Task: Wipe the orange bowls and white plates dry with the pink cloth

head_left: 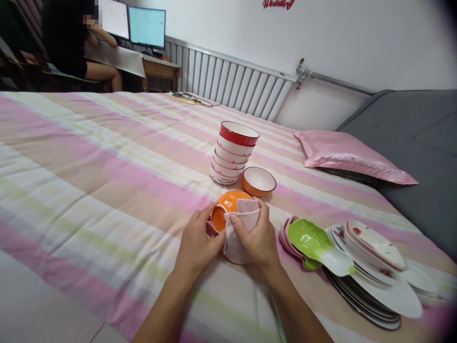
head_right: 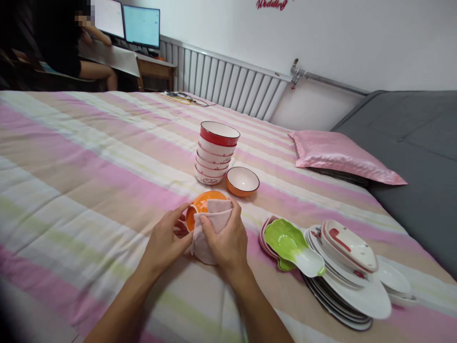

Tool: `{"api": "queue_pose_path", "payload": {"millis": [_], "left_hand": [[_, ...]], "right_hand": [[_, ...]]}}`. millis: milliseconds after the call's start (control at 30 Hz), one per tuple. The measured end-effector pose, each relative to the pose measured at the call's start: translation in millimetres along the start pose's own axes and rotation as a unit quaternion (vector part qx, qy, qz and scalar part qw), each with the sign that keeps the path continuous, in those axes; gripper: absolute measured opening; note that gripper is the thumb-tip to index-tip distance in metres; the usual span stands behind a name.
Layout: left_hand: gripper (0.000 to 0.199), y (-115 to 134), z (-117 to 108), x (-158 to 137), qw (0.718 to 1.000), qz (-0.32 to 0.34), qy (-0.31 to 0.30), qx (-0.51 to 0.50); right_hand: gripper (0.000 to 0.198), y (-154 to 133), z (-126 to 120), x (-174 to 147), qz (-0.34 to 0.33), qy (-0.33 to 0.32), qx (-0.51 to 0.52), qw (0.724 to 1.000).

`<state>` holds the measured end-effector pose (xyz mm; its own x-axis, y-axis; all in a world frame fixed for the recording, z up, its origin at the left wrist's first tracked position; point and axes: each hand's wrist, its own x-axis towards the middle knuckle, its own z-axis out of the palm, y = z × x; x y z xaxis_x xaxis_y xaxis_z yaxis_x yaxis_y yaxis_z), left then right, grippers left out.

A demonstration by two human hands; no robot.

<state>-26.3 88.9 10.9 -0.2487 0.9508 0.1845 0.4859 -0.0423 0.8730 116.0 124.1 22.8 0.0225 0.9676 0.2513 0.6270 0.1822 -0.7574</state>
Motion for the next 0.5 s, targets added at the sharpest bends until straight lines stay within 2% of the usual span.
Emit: {"api": "queue_pose_path", "payload": {"millis": [167, 267, 367, 500], "left_hand": [[0.057, -3.0, 1.1, -0.8, 0.999, 0.029, 0.008, 0.016], [0.060, -3.2, -0.7, -1.4, 0.996, 0.088, 0.013, 0.014], [0.065, -2.2, -3.5, -0.7, 0.986, 0.164, -0.010, 0.023], [0.061, -4.1, -5.7, 1.8, 0.983, 0.178, -0.038, 0.038]], "right_hand": [[0.077, 0.4, -1.3, 0.4, 0.004, -0.011, 0.011, 1.000], [0.075, 1.1, -2.8, 2.0, 0.003, -0.017, 0.021, 1.000], [0.075, 3.9, -4.5, 5.3, 0.009, -0.024, 0.032, 0.999], [0.070, 9.5, -5.8, 10.3, 0.014, -0.030, 0.066, 0.997]]}}
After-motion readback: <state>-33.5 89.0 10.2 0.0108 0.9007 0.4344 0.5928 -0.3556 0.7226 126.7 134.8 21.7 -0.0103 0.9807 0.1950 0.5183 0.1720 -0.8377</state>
